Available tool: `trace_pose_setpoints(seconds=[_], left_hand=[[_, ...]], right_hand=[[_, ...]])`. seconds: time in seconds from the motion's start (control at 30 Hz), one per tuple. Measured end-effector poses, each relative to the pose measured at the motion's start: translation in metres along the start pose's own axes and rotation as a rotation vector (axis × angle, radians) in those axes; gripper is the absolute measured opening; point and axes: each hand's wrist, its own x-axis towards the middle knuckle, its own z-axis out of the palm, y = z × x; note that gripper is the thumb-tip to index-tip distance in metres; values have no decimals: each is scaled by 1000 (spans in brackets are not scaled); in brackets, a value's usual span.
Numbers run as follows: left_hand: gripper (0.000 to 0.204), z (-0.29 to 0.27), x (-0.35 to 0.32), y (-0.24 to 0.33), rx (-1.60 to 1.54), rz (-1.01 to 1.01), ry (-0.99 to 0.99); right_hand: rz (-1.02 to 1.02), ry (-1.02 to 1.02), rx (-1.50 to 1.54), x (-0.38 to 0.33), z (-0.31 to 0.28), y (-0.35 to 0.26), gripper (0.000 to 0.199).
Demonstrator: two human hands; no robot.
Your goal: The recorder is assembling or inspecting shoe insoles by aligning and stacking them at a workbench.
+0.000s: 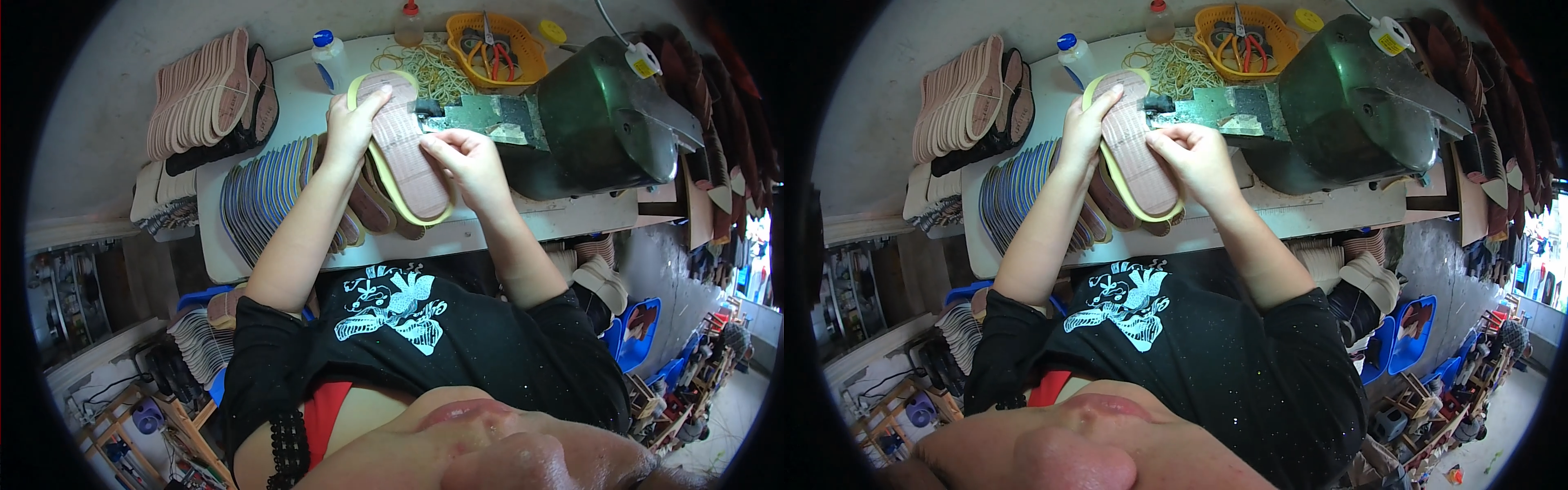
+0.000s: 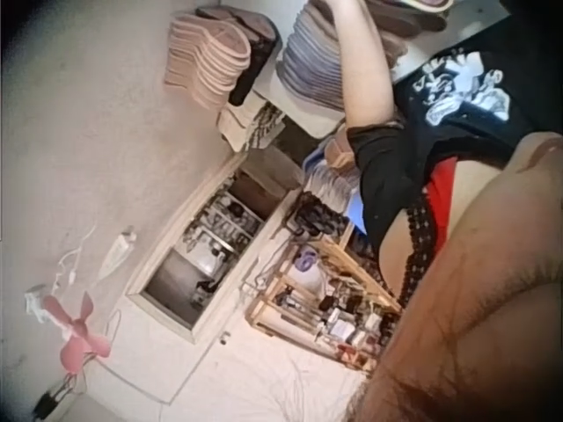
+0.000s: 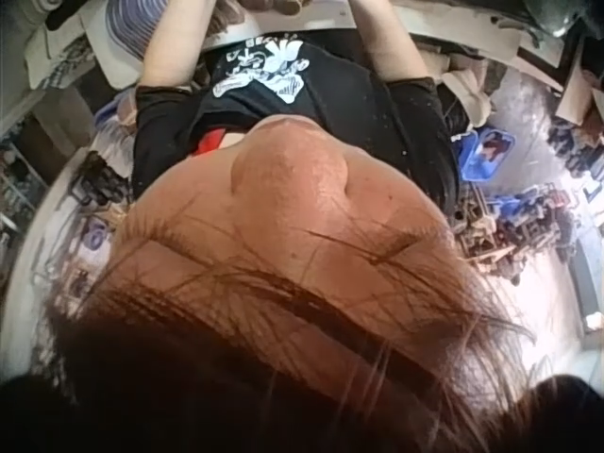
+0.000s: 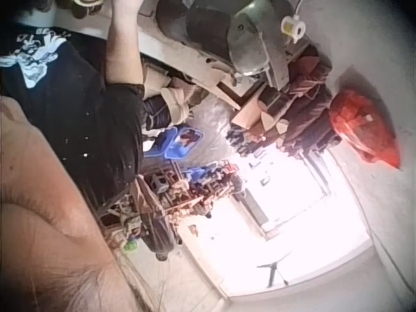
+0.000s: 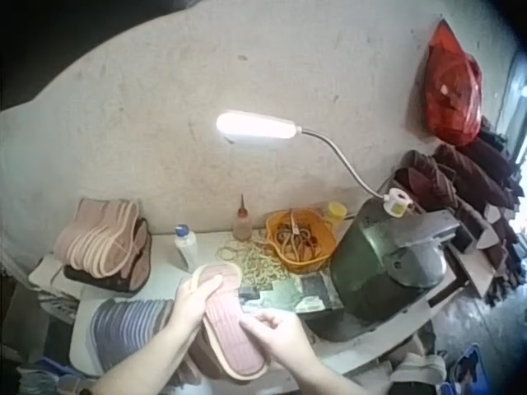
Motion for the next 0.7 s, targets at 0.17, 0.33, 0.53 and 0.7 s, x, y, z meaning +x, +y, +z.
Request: trace_pose_setpoints(seconds=[0.17,0.33,0.53,0.7], left_hand=[[26,4,5,0,0,-32,36],[31,4,20,1,39,-60,-1],[53,-30,68,-8,771,-148,-62],[57,-21,80,42,941,536,-662]], right_hand=[[291,-194,122,-26,-14,8,29],[351,-157,272,-30,6,16,27],[260,-10,380,-15,32,18,23],[236,19,385,-2,37,19,26]])
